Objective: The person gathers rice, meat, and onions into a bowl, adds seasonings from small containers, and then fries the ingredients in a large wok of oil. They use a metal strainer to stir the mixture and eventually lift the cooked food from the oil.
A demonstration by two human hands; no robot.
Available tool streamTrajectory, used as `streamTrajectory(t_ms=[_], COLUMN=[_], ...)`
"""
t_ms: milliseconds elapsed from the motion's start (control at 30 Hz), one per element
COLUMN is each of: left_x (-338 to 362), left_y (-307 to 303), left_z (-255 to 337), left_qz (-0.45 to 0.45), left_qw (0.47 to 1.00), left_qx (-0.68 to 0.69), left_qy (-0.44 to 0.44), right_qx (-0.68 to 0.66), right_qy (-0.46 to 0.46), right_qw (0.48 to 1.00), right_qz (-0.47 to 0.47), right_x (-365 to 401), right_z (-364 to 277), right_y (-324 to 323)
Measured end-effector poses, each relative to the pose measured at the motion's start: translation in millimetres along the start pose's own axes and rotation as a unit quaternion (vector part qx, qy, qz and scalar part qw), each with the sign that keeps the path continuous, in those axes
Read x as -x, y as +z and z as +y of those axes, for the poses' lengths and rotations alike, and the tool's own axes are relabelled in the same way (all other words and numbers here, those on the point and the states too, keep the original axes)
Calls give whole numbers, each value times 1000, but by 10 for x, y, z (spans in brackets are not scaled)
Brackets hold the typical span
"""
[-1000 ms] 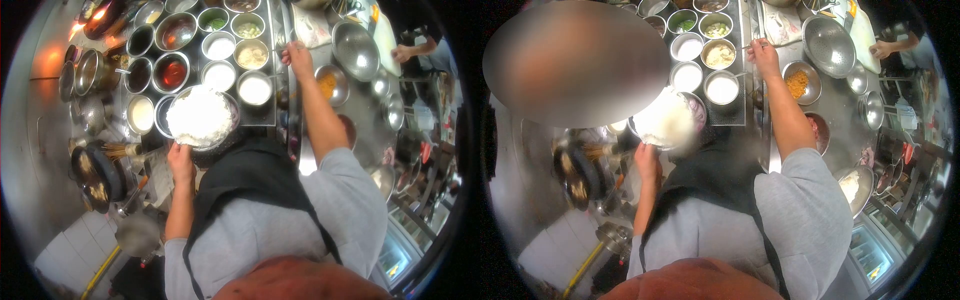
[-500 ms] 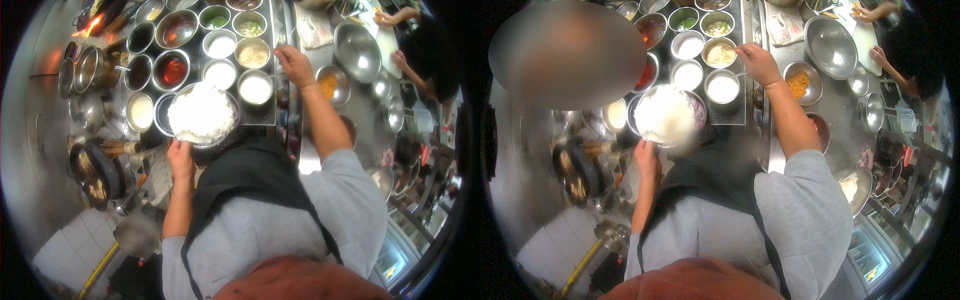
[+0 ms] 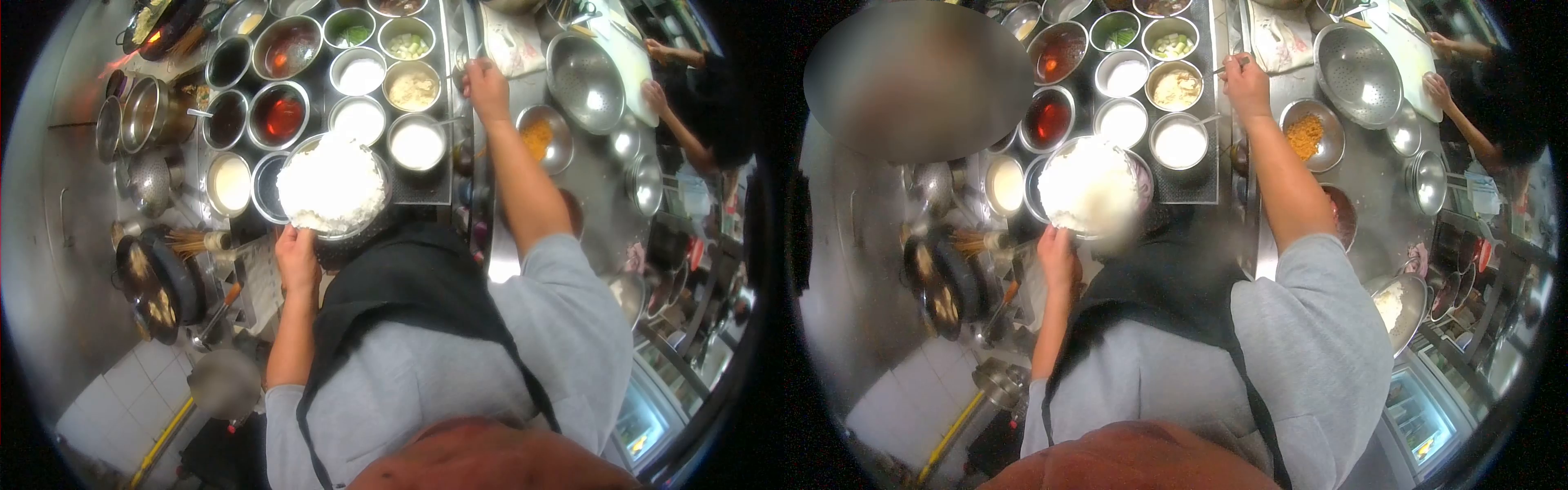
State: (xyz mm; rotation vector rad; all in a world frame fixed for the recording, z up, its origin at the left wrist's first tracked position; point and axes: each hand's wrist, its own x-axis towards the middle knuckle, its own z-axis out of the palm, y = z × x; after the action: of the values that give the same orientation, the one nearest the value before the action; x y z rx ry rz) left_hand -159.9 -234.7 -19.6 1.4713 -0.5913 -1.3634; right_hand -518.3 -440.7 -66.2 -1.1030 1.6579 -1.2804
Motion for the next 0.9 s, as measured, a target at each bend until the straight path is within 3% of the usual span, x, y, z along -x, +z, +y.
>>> streamTrajectory(t_ms=[100,167,267,367,467,500,567,600,667,700,733,800,900], left_x=[-23,-32,-130,-259,-363,-419,-513,-512,-453,-451,-477,-524,-558], left_y=[6,37,120,142,244,265,324,353,467,535,509,443,404], left_z=[3,79,4,-9,39,7,-74,-55,138,204,168,27,-15], left_qz=[0,18,5,17,-2,5,-49,-46,-82,-52,-48,-90,-96], left_qw=[1000,994,1000,995,996,997,975,976,978,992,992,955,961], left_qx=[-16,-105,-29,-98,-78,-76,-203,-202,-166,-119,-117,-207,-184], left_qy=[4,-29,10,-3,-33,-31,70,71,95,0,1,190,181], right_qx=[-25,-30,-56,-114,-179,-157,-80,-80,-36,-65,-65,-154,-265], right_qy=[6,8,26,12,-9,-27,-95,-96,-214,-225,-226,-130,-38], right_qw=[1000,999,998,993,982,983,982,981,949,952,951,976,962], right_qz=[11,13,10,-12,-56,-93,-145,-147,-229,-196,-199,-83,-56], right_x=[2,12,87,263,526,656,810,868,976,1010,996,920,702], right_z=[-56,-159,-475,-887,-1193,-1285,-1261,-1221,-1183,-1188,-1192,-1181,-1087], right_y=[-89,-140,-188,-168,-70,-22,83,124,197,240,256,250,272])
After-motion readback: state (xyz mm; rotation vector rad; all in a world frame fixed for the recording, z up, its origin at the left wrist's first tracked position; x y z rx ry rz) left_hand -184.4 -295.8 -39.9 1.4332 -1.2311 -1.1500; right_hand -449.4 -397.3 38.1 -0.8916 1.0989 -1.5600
